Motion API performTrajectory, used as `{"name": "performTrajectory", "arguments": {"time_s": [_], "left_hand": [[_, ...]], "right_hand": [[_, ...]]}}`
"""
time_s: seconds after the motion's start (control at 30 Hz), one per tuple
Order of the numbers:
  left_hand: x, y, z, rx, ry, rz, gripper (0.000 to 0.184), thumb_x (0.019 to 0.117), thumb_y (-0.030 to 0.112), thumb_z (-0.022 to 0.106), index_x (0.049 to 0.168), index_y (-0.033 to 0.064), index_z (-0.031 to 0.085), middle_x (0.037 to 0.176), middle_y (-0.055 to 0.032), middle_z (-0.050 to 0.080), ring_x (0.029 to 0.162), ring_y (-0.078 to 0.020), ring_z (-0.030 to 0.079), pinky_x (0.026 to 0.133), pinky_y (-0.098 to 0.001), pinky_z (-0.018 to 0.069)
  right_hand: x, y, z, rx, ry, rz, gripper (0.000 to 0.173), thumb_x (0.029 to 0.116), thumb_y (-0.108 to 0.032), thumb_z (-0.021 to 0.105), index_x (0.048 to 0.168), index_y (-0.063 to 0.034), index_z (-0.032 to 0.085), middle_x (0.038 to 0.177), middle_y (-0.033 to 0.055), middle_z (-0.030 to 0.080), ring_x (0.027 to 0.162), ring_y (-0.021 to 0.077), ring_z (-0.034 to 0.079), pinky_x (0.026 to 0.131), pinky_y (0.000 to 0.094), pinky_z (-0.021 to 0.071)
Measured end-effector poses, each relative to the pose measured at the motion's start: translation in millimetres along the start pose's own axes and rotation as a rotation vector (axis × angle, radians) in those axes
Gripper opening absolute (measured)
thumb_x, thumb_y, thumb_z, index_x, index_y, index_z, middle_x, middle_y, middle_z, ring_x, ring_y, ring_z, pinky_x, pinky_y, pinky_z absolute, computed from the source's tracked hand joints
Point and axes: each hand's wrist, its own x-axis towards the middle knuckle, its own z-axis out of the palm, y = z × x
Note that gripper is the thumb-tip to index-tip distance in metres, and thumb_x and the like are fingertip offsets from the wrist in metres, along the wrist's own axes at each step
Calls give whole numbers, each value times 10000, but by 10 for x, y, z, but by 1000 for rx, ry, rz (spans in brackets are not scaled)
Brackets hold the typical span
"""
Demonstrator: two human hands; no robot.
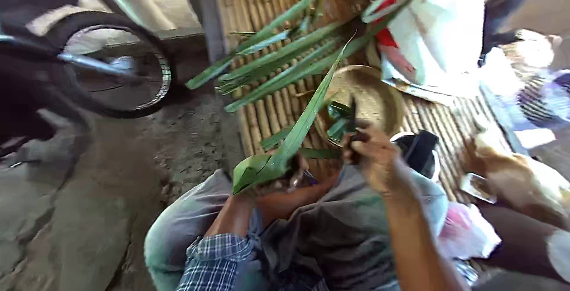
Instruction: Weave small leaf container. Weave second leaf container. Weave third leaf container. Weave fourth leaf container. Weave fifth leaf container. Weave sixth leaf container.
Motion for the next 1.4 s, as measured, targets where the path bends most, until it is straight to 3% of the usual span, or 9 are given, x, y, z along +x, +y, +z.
{"name": "performTrajectory", "arguments": {"time_s": [0.17,0.33,0.5,0.7,0.8,0.9,1.07,1.27,1.4], "left_hand": [[-11,-230,-624,162,-368,-149,504,888,314,792,1284,64,605,972,-70,690,706,-103,634,604,-240,538],[-38,-276,-609,59,-394,-120,507,878,403,765,1236,68,634,954,-58,694,661,-93,625,579,-228,531],[-77,-214,-384,75,-259,-149,473,918,502,686,1160,96,699,956,-24,719,770,-80,658,684,-231,545],[241,452,-144,751,283,-250,853,1028,685,138,1297,76,673,1276,-76,696,1188,-186,644,998,-404,534],[451,692,-249,803,271,-162,886,922,799,399,1441,97,541,1306,-140,662,1174,-275,657,980,-457,563],[765,709,-330,955,321,-205,972,748,517,854,1546,190,405,1233,-108,674,1032,-227,691,876,-384,602],[963,587,-775,852,470,-180,546,806,35,798,1323,59,624,1119,-165,713,952,-240,716,826,-375,621],[919,979,-1079,696,583,-21,506,795,61,767,1285,67,643,1102,-154,701,918,-197,706,777,-355,617],[795,1152,-1085,665,520,27,555,795,106,796,1322,84,623,1111,-150,701,907,-184,711,766,-343,623]], "right_hand": [[-46,105,508,166,57,236,397,1040,-281,606,1390,-94,590,692,18,523,504,62,421,457,212,376],[-120,198,526,1,214,200,463,996,-345,678,1381,-129,540,818,26,607,534,78,486,489,237,452],[-115,26,529,217,195,190,240,1038,-215,610,1256,-147,538,663,15,534,462,68,456,445,221,450],[315,-411,276,10,312,14,263,948,-115,733,1189,-88,631,833,44,647,467,68,451,405,207,422],[717,-430,109,-79,398,-49,273,933,-153,762,1168,-98,635,869,40,672,492,84,488,419,223,427],[1141,-284,-27,4,437,-81,264,944,-134,746,1155,-76,598,839,49,647,497,90,489,420,230,432],[1502,104,-160,43,431,-7,213,984,-156,701,1160,-104,592,797,30,613,476,75,449,404,204,400],[1632,29,-364,-296,126,223,448,1113,-483,333,1247,-165,619,941,-2,681,559,80,482,498,213,398],[1506,-47,-305,-184,-140,239,382,1109,-277,380,1400,-156,596,825,47,645,642,103,575,586,226,509]]}}
